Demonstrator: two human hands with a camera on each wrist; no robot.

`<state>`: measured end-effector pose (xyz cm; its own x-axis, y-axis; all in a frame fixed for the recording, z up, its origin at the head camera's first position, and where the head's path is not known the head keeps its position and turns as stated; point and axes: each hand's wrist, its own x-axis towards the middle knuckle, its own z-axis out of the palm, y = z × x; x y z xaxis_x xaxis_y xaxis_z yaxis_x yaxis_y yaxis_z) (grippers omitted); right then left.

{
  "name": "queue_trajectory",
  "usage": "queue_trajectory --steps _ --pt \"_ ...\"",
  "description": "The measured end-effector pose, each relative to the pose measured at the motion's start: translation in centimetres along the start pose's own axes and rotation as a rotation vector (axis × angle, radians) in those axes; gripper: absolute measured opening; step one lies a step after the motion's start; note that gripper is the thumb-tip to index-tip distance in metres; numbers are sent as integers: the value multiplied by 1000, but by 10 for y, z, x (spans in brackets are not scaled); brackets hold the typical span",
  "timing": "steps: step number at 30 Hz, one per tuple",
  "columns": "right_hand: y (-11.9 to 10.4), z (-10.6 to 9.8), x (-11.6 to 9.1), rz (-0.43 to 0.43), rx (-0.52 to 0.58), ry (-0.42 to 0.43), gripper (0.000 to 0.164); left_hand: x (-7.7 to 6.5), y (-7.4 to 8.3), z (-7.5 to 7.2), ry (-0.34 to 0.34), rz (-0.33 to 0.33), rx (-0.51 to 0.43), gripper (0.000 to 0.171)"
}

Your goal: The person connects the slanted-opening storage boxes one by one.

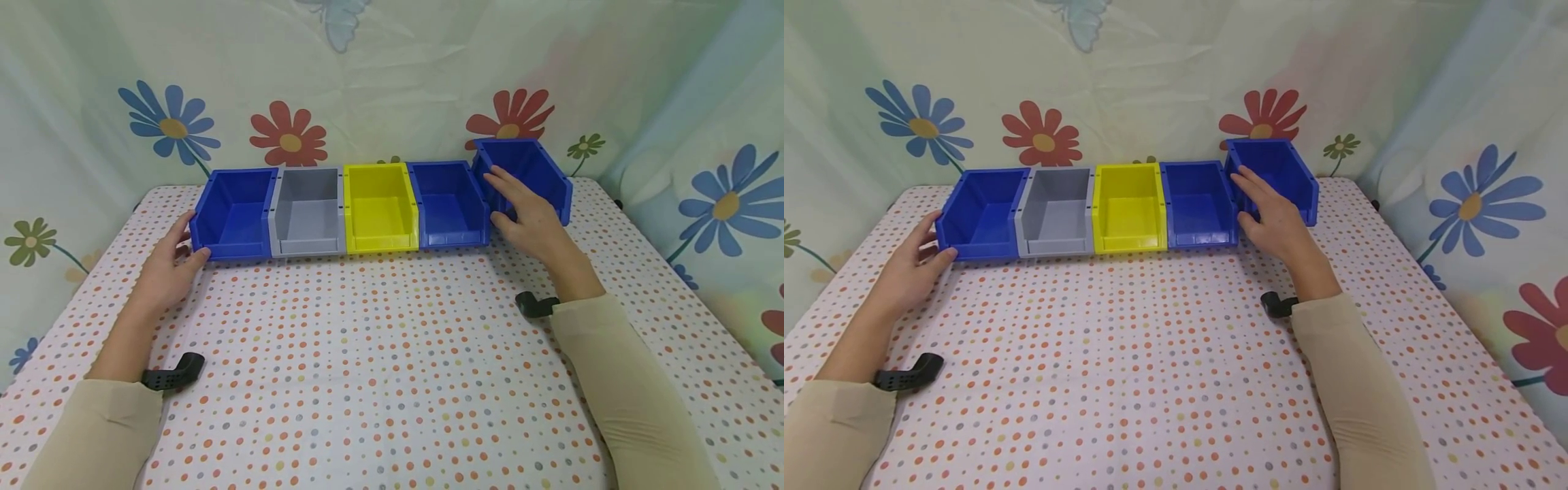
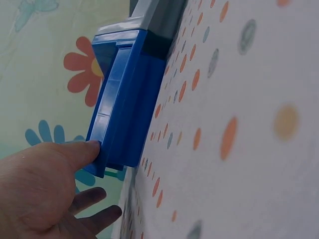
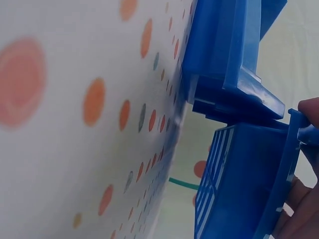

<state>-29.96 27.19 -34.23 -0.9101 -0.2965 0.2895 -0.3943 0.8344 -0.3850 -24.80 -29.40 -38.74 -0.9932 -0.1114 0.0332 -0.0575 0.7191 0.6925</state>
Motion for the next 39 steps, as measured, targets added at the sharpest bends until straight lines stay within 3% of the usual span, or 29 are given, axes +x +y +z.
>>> queue_trajectory --steps 29,39 --pt "3 7 2 46 -19 -103 70 0 -2 -1 3 -23 12 71" --pt "6 10 0 58 -28 -202 69 0 0 -1 -4 -17 1 71"
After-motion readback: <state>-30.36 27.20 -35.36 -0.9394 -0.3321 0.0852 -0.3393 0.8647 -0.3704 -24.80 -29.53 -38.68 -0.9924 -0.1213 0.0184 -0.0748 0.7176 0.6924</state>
